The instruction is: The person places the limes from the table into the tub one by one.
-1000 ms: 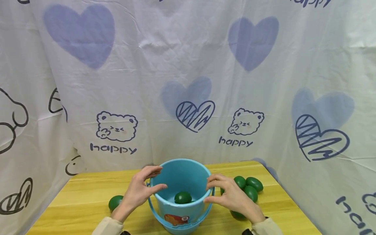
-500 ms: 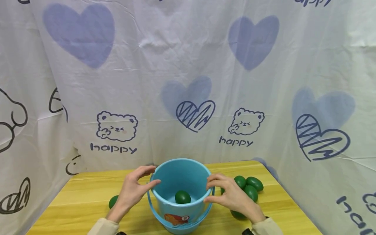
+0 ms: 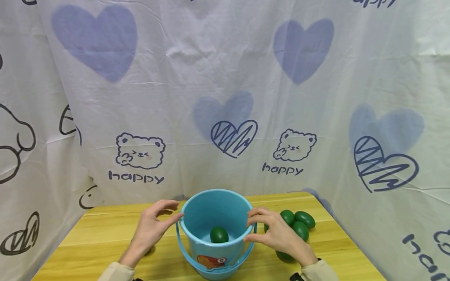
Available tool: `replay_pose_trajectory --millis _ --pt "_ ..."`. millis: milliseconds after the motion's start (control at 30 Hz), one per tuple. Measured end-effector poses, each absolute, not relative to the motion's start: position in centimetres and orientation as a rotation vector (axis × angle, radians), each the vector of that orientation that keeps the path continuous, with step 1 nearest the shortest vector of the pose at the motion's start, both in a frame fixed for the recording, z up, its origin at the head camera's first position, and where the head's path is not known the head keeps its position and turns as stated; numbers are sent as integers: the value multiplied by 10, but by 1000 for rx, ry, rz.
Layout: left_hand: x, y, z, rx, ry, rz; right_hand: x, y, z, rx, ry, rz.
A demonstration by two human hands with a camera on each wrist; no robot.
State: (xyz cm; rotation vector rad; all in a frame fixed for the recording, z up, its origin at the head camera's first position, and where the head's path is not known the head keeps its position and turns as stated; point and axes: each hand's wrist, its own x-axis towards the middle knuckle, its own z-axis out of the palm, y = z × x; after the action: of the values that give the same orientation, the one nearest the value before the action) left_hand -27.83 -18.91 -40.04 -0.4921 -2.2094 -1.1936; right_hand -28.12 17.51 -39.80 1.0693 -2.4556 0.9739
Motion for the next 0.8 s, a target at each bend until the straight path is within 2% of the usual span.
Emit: replay_pose_trajectory --millis 800 --pt "-272 -234 -410 -174 -2444 -1160 -282 175 -399 1079 -2451 980"
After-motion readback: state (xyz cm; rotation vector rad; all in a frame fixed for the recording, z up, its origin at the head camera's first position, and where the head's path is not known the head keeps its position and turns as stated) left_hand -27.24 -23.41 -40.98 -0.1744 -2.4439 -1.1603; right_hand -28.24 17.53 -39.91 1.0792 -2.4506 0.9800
